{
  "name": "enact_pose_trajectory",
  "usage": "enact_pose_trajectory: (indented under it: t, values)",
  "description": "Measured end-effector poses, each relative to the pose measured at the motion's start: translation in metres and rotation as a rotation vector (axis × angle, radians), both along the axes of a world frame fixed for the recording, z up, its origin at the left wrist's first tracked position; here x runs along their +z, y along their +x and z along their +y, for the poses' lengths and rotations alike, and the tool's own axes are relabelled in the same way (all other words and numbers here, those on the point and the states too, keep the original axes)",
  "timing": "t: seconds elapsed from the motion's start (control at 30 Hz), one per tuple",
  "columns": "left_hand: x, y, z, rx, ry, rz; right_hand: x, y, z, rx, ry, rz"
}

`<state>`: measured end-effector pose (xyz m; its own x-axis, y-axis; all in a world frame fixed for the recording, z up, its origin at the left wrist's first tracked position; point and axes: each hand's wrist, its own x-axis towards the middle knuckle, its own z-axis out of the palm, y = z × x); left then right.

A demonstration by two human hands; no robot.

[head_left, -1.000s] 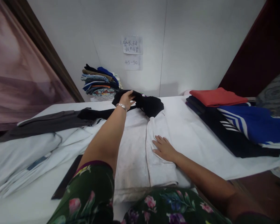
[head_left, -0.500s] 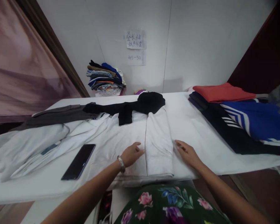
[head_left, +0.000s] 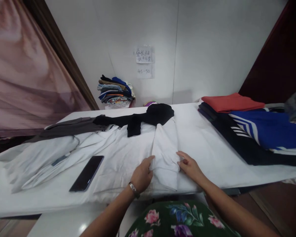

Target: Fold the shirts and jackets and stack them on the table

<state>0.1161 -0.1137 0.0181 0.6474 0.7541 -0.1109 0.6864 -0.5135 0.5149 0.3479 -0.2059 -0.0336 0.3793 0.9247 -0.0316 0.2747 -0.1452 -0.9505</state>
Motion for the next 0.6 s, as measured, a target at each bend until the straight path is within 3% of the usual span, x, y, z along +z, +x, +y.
enact_pose_trajectory:
  t: [0.13,0.2,0.27,0.33,0.43,0.6]
  values:
    - [0.008,-0.011,0.002,-0.035,0.009,0.141,0.000,0.006,-0.007,0.095,0.013,-0.018]
    - [0.012,-0.011,-0.006,-0.028,0.135,0.106,0.002,0.019,0.000,0.069,0.044,-0.047]
    - [0.014,-0.006,-0.015,-0.113,0.249,-0.005,0.007,0.038,0.017,0.016,0.041,-0.046]
    - [0.012,0.001,-0.023,-0.316,0.278,-0.091,0.014,0.060,0.046,-0.063,0.043,-0.032]
    - [0.006,0.012,-0.026,-0.577,0.254,-0.037,0.023,0.092,0.104,-0.163,0.036,-0.012]
    - [0.002,0.019,-0.025,-0.585,0.226,0.140,0.023,0.132,0.202,-0.234,-0.019,-0.060]
